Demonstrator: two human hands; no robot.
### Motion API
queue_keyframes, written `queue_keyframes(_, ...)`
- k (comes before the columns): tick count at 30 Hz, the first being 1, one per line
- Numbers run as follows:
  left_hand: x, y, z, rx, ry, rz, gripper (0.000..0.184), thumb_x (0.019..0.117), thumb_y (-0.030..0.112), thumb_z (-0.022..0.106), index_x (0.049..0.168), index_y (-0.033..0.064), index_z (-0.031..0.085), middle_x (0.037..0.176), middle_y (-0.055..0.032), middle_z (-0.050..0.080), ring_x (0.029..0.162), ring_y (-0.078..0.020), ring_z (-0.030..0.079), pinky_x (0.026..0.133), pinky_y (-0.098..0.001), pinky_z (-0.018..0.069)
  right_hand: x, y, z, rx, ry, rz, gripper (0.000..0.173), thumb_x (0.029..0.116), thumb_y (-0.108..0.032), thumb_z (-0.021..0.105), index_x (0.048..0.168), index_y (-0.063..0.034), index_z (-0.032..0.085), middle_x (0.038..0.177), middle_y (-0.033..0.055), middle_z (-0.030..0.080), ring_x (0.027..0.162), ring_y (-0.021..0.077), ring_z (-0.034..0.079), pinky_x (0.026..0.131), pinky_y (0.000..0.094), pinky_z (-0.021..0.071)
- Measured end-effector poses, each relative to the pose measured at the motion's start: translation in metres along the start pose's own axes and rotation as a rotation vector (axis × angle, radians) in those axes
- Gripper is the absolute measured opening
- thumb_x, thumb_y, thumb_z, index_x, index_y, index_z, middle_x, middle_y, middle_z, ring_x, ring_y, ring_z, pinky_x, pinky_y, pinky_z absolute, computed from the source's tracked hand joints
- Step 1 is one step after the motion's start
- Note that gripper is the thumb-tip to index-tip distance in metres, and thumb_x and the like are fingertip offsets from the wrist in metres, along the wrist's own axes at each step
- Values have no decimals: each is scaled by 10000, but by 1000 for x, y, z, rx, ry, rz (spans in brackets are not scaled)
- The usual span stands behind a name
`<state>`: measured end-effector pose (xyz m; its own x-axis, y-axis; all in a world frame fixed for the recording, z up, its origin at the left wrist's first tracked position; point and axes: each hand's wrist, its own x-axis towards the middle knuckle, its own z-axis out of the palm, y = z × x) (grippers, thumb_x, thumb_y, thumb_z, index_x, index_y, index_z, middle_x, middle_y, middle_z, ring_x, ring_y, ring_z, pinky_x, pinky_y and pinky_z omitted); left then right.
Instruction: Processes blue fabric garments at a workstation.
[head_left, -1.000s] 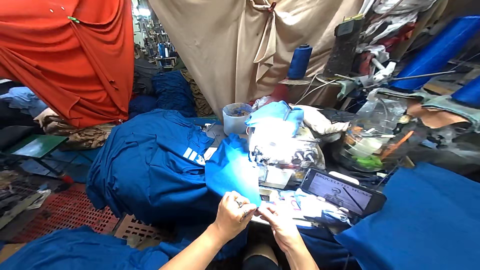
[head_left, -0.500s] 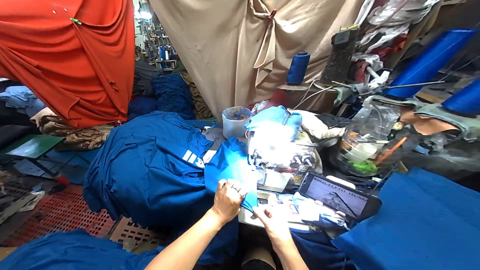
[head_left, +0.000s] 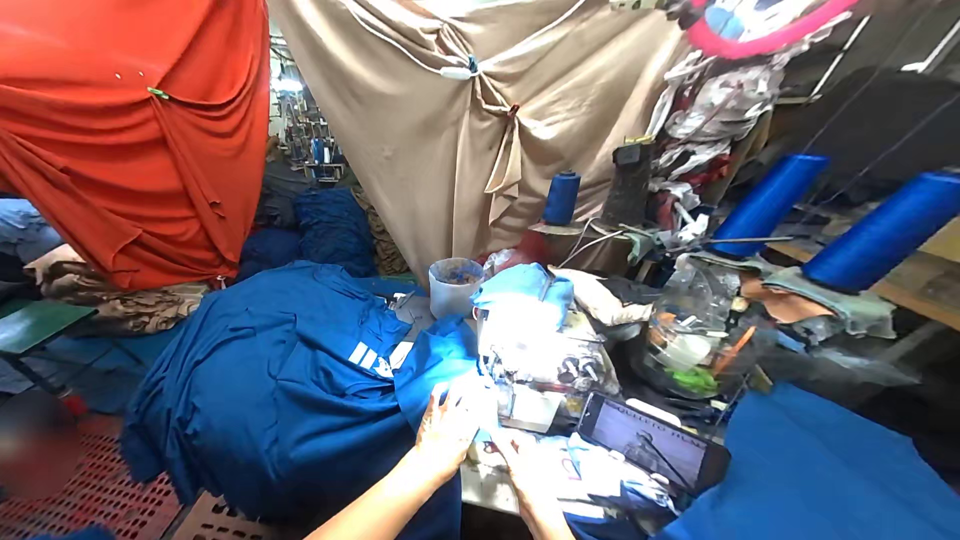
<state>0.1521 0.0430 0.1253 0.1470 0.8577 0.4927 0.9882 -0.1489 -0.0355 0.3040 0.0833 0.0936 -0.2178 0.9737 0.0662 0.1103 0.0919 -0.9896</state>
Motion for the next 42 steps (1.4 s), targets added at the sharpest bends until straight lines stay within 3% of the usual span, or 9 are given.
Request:
queue_keyframes(4, 12, -7, -6, -58, 53, 21, 396, 974, 38, 527, 1279, 194, 724, 1369, -29, 680, 1333, -292, 585, 1094, -549, 422, 38, -17, 6, 18, 18, 14, 182, 1000, -68, 596, 1010, 103, 656, 784, 95, 673, 708, 131, 663, 720, 310, 578)
queue_keyframes(8, 29, -8, -22, -177, -265, -51, 458, 993, -22, 466, 1382, 148, 638, 1458, -73, 596, 1399, -329, 481, 1145, -596, 308, 51, -24, 11, 40, 45, 93, 199, 1019, -85, 586, 1069, 105, 618, 703, 75, 633, 599, 120, 624, 605, 287, 561)
queue_keyframes(15, 60, -14, -23, -149, -533, -137, 467, 1019, -29, 441, 1459, 85, 546, 1490, -162, 535, 1433, -408, 414, 1118, -618, 352, 48, -27, 11, 4, 60, 94, 189, 1013, -55, 583, 1069, 122, 617, 690, 96, 630, 581, 132, 624, 599, 292, 562)
queue_keyframes(18, 72, -14, -24, -237, -582, -234, 464, 1053, 6, 420, 1515, 0, 453, 1589, -204, 421, 1530, -439, 255, 1208, -651, 227, 46, -24, 9, 1, 31, 88, 220, 1025, -55, 562, 1129, 135, 597, 718, 101, 641, 603, 130, 629, 619, 297, 562)
queue_keyframes(22, 74, -14, -18, -184, -566, -236, 377, 1026, 7, 470, 1390, -53, 549, 1458, -242, 532, 1419, -446, 424, 1144, -589, 365, 42, -22, 7, -189, 53, -13, 226, 982, -54, 629, 1103, 136, 637, 853, 179, 676, 733, 214, 659, 723, 380, 569)
queue_keyframes(25, 60, -12, -25, -196, -535, -237, 377, 1003, -55, 464, 1359, -44, 588, 1420, -258, 554, 1367, -465, 469, 1116, -591, 394, 41, -18, 7, -402, 166, -355, 240, 886, -92, 715, 1047, 85, 691, 995, 242, 695, 917, 351, 684, 853, 499, 561)
queue_keyframes(30, 26, 1, -66, -307, -630, -313, 366, 1027, -23, 431, 1362, -61, 573, 1390, -264, 563, 1346, -454, 497, 1089, -553, 450, 29, -5, 11, -412, 3, -789, 273, 863, 7, 609, 1092, 29, 755, 1114, 171, 746, 1065, 306, 713, 977, 456, 558)
queue_keyframes(37, -8, 15, -80, -437, -611, -218, 304, 956, -28, 542, 1243, -73, 633, 1271, -272, 620, 1209, -434, 607, 1008, -565, 500, 9, 9, 4, -592, 96, -884, 187, 934, -131, 638, 987, -68, 807, 993, 92, 775, 959, 258, 737, 917, 439, 571)
queue_keyframes(42, -1, 16, -52, -511, -413, -217, 267, 1011, 29, 508, 1221, -71, 641, 1223, -258, 647, 1179, -400, 635, 1008, -515, 512, 23, 5, -11, -619, 226, -848, 170, 923, -84, 653, 962, 19, 782, 978, 199, 753, 937, 347, 735, 886, 488, 578)
